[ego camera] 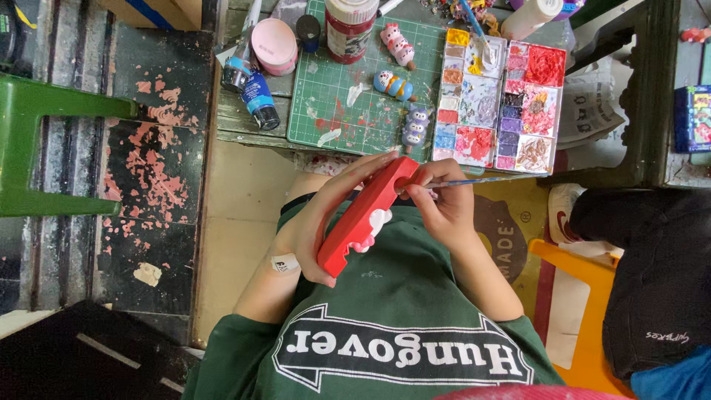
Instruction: The person holds a small cat-shaped figurine in a red plastic tray and paints it white using a paintbrush, dipping the brush into a paint palette on the table. They rotate the figurine to reach different sides, reach for paint containers, and continue brushing white paint over the figurine's surface.
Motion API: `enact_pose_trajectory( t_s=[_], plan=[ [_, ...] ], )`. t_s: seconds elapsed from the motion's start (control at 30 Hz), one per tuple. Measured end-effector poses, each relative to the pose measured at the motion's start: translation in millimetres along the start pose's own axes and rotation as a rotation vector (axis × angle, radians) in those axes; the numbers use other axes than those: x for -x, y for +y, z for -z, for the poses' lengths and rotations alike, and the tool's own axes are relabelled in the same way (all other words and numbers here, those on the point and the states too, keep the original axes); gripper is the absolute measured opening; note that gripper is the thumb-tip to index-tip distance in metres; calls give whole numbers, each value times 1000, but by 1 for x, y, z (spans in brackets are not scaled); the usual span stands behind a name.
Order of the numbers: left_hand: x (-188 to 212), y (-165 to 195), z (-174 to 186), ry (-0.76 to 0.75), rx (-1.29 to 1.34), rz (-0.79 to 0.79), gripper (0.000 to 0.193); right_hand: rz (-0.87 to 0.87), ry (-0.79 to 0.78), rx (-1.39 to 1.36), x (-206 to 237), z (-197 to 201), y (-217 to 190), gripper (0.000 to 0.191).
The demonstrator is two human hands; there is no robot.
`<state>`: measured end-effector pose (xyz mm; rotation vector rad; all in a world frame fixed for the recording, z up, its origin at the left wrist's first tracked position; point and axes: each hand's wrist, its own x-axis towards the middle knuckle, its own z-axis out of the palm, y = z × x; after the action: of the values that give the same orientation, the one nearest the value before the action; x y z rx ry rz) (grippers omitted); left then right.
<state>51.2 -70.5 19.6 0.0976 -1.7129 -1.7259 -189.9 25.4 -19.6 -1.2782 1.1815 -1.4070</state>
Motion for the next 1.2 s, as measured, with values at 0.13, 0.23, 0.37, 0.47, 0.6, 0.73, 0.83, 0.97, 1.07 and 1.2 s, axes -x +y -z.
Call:
enact_pose_trajectory(
  t_s=[0.13,0.23,0.37,0.47,0.6,0.73,0.83,0.97,1.07,1.2],
  plan=[
    [0,-2,1,-8,14,-7,139,-5,-15,14,0,0,-1,16],
    [0,-2,1,-6,9,-11,139,-4,-18,25,0,1,-1,16],
    [2,-1,-2,2,-26,-25,138,-9,-19,45,2,1,-1,16],
    [2,-1,-3,5,-13,4,139,1,-27,33,2,2,-1,16],
    [3,1,-2,4,7,36,140,20,-9,-40,0,1,-2,13],
    [3,-3,-1,-4,-28,-8,138,36,-22,-63,1,2,-2,13],
    [5,-6,-2,-1,-34,-19,137,23,-22,-11,3,2,-2,13],
    [7,-10,-4,14,-59,-68,135,0,7,45,5,1,-2,14],
    [7,-11,-4,14,-56,-63,134,-19,26,43,5,0,-2,14],
    [9,-12,-4,13,-54,-48,134,-20,27,66,6,0,0,15]
  ],
)
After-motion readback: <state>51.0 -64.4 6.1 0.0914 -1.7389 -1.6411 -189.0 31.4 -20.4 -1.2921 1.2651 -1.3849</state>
